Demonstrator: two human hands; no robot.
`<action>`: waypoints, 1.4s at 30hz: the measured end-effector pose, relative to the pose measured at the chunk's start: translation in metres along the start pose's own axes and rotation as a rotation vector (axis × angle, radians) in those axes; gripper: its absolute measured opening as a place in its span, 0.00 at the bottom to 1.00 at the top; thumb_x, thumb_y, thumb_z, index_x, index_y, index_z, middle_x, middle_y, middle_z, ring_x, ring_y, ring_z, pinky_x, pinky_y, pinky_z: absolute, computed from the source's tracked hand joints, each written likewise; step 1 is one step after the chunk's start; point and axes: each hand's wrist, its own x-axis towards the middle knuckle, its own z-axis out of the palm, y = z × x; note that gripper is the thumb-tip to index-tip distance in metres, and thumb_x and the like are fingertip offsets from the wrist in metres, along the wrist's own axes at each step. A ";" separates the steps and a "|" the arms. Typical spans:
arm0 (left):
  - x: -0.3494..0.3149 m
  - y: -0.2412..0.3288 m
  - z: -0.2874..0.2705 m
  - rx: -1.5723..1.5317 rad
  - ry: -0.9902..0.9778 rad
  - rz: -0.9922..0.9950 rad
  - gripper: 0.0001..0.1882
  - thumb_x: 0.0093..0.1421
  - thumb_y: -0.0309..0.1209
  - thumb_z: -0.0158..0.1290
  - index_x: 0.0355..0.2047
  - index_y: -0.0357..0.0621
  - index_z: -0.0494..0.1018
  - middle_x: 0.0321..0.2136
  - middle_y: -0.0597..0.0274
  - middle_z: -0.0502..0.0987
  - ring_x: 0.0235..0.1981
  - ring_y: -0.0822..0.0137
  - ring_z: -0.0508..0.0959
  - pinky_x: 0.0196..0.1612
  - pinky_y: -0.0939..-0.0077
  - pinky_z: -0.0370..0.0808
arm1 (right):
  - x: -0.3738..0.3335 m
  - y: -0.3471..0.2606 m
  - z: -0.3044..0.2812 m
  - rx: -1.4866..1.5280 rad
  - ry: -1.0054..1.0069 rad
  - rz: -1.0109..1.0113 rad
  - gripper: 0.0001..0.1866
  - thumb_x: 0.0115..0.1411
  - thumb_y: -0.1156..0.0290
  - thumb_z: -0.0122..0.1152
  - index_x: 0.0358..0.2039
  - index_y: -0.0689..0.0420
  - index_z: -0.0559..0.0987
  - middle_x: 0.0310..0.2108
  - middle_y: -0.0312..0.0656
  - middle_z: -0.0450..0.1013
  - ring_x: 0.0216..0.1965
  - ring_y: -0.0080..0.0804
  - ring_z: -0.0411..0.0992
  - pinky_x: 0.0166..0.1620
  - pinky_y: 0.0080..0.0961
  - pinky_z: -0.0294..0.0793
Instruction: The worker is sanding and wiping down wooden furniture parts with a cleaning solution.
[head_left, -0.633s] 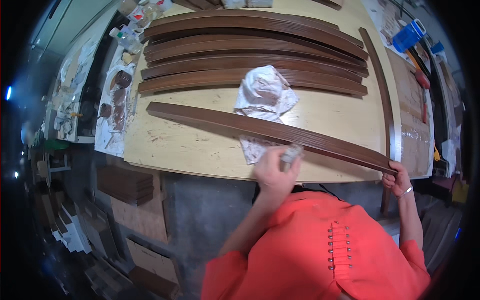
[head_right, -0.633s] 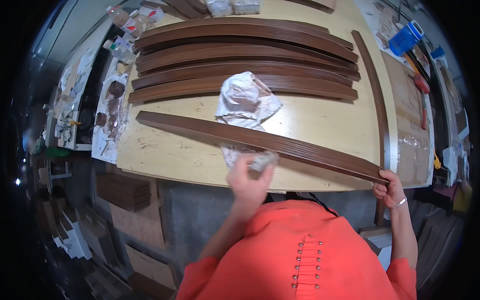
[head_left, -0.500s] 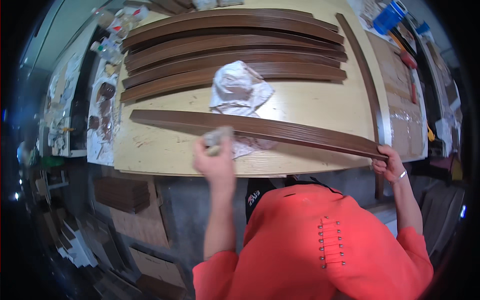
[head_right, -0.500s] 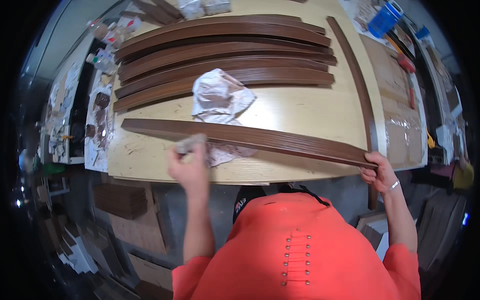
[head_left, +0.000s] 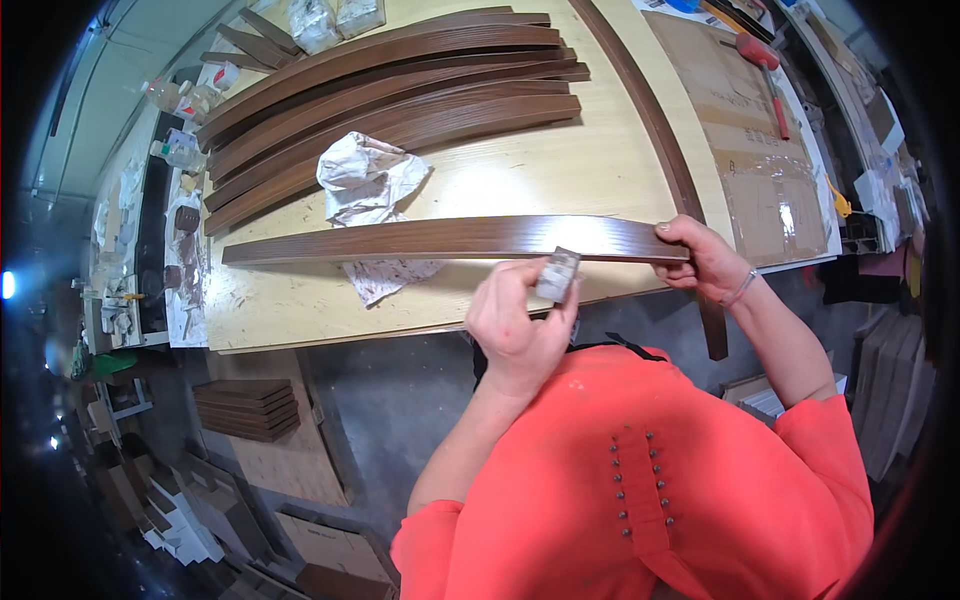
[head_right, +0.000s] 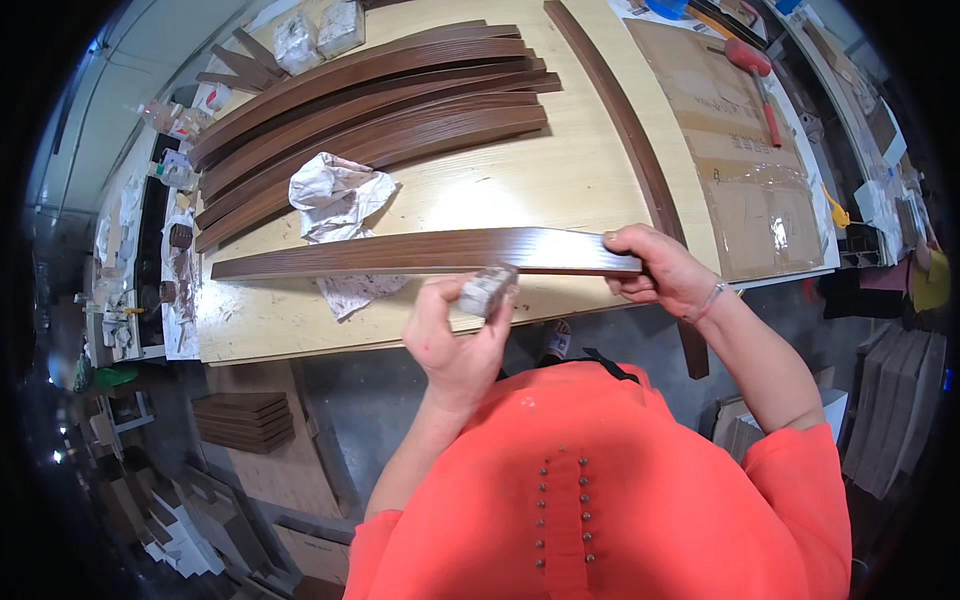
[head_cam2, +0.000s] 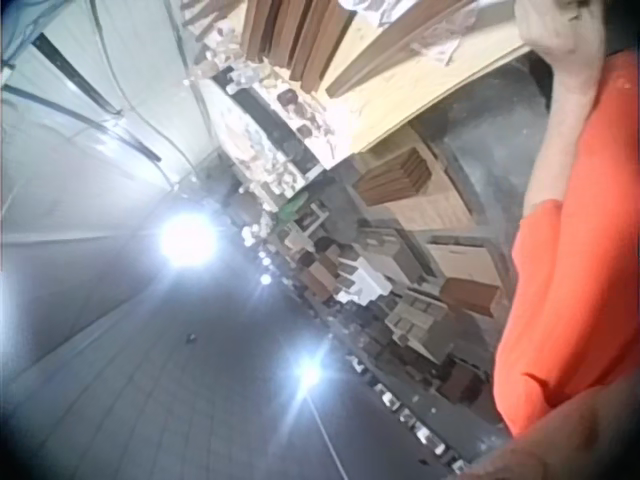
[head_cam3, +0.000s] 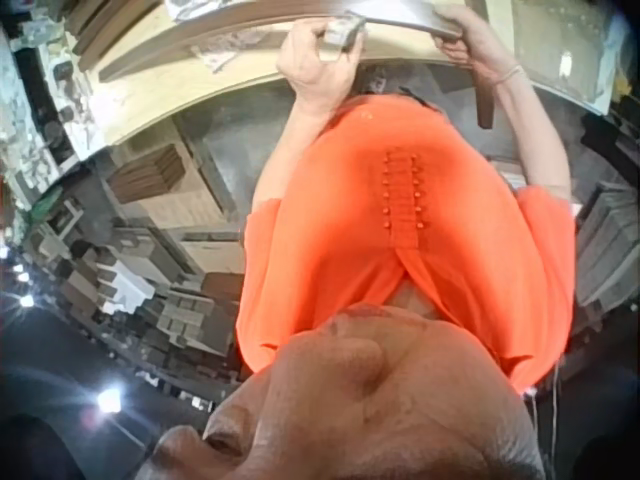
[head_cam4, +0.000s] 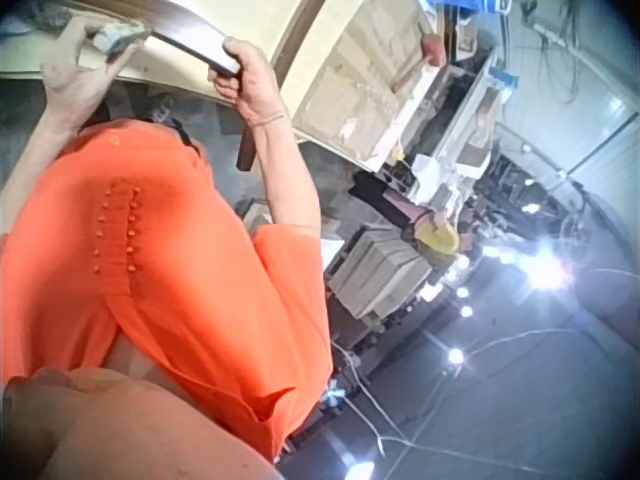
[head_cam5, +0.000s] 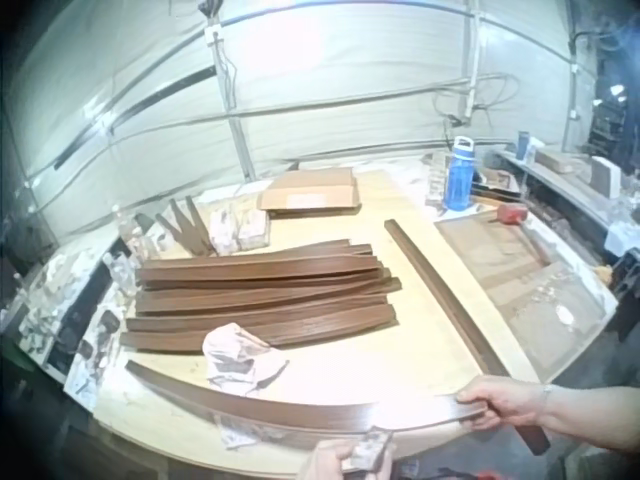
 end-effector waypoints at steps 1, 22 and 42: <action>0.004 0.004 -0.002 0.094 0.026 -0.059 0.16 0.45 0.26 0.67 0.30 0.39 0.70 0.28 0.59 0.75 0.29 0.65 0.75 0.35 0.73 0.72 | -0.001 0.002 -0.004 0.004 -0.026 0.000 0.17 0.62 0.60 0.50 0.21 0.58 0.70 0.13 0.34 0.63 0.11 0.14 0.51 0.14 0.15 0.48; -0.023 0.070 0.040 0.020 0.072 0.119 0.18 0.41 0.24 0.68 0.28 0.40 0.69 0.25 0.56 0.78 0.23 0.59 0.78 0.26 0.71 0.73 | -0.015 0.004 0.000 -0.129 -0.119 -0.131 0.10 0.57 0.67 0.59 0.29 0.61 0.80 0.19 0.30 0.71 0.16 0.12 0.66 0.18 0.09 0.64; -0.030 0.032 -0.004 0.290 0.146 -0.077 0.13 0.48 0.26 0.66 0.29 0.40 0.71 0.25 0.64 0.77 0.27 0.73 0.75 0.36 0.77 0.73 | -0.027 0.025 0.009 -0.193 -0.101 -0.178 0.11 0.58 0.67 0.55 0.23 0.60 0.74 0.15 0.30 0.65 0.15 0.14 0.60 0.17 0.13 0.56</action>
